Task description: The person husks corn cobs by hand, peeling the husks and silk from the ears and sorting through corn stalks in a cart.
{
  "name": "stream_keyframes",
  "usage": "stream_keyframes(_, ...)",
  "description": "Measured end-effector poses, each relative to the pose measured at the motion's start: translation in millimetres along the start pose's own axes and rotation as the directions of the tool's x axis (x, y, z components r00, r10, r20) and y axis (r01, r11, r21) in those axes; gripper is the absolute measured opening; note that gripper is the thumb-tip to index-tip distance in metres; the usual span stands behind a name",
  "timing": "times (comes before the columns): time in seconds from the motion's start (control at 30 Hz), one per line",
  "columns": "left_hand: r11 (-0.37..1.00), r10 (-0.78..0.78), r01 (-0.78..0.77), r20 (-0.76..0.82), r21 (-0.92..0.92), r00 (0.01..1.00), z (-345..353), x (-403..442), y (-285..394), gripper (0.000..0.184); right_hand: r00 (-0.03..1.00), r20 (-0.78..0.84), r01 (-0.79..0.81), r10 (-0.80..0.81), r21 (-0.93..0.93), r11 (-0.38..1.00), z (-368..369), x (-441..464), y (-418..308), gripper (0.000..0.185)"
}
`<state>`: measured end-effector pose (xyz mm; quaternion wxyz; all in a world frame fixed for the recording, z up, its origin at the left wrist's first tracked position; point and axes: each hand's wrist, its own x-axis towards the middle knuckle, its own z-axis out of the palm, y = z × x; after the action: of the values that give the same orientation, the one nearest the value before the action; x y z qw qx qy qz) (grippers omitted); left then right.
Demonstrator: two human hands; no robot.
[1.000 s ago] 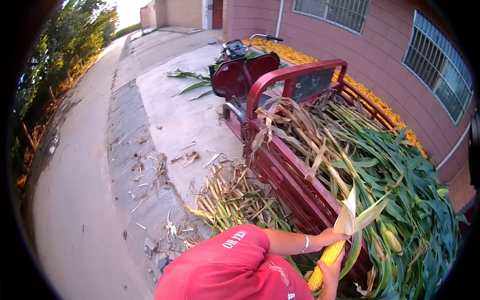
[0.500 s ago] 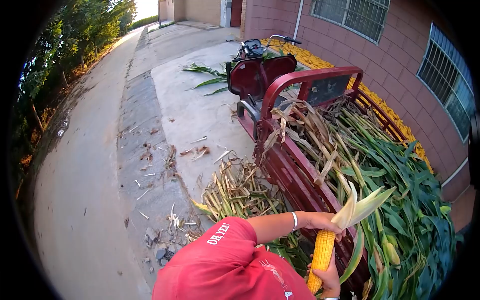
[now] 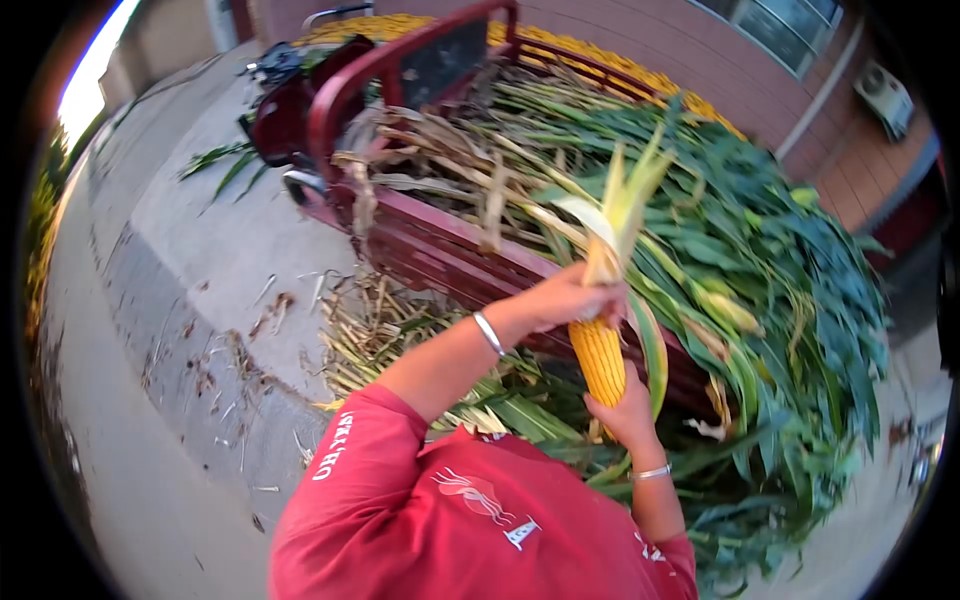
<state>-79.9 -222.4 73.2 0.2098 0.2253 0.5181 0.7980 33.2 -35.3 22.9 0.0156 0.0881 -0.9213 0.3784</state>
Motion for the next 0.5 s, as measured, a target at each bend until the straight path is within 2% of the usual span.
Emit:
stream_keyframes(0.03, 1.000, -0.013, 0.013, -0.053, -0.007, 0.999, 3.5, 4.0, 1.1, 0.028, 0.999, -0.013, 0.037, -0.037, -0.018, 0.999, -2.7, 2.0, -3.7, 0.055)
stream_keyframes(0.1, 0.935, 0.010, -0.067, -0.163, -0.350, 0.987, 9.1, 16.1, -3.8, 0.039, 0.999, -0.047, -0.019, 0.021, 0.044, 0.999, 3.3, 3.4, -3.2, 0.054)
stream_keyframes(0.17, 0.882, 0.061, -0.156, -0.222, -0.444, 0.973, 12.2, 26.7, -3.0, 0.046, 0.998, -0.067, 0.006, 0.012, 0.260, 0.966, 13.8, 6.3, 3.5, 0.059)
stream_keyframes(0.2, 0.863, 0.068, -0.171, -0.226, -0.475, 0.972, 11.5, 34.6, -3.2, 0.047, 0.995, -0.093, 0.005, 0.042, 0.451, 0.892, 29.5, 6.3, 8.2, 0.057)
stream_keyframes(0.23, 0.859, 0.072, -0.174, -0.224, -0.482, 0.972, 7.8, 44.9, -7.9, 0.046, 0.988, -0.084, -0.041, 0.133, 0.674, 0.737, 46.7, 6.3, 3.7, 0.051)
stream_keyframes(0.3, 0.888, 0.050, -0.147, -0.225, -0.435, 0.973, 11.4, 60.4, -9.6, 0.050, 0.960, 0.021, -0.156, 0.280, 0.869, 0.470, 60.6, 6.2, -8.5, 0.045)
stream_keyframes(0.37, 0.891, 0.029, -0.121, -0.211, -0.437, 0.977, 15.4, 72.6, -9.7, 0.049, 0.953, 0.044, -0.142, 0.299, 0.940, 0.311, 69.7, 11.3, -12.8, 0.043)
stream_keyframes(0.4, 0.894, 0.019, -0.116, -0.222, -0.433, 0.975, 16.9, 78.1, -9.7, 0.049, 0.944, 0.039, -0.133, 0.327, 0.954, 0.270, 71.1, 12.4, -18.3, 0.035)
stream_keyframes(0.43, 0.895, 0.012, -0.102, -0.205, -0.434, 0.979, 18.4, 83.0, -10.4, 0.049, 0.941, 0.026, -0.122, 0.338, 0.956, 0.267, 75.3, 12.4, -21.8, 0.035)
stream_keyframes(0.5, 0.761, -0.077, -0.177, -0.357, -0.625, 0.931, 18.9, 93.9, -14.5, 0.048, 0.948, 0.206, -0.172, 0.244, 0.973, -0.154, 82.7, 12.9, -28.1, 0.029)
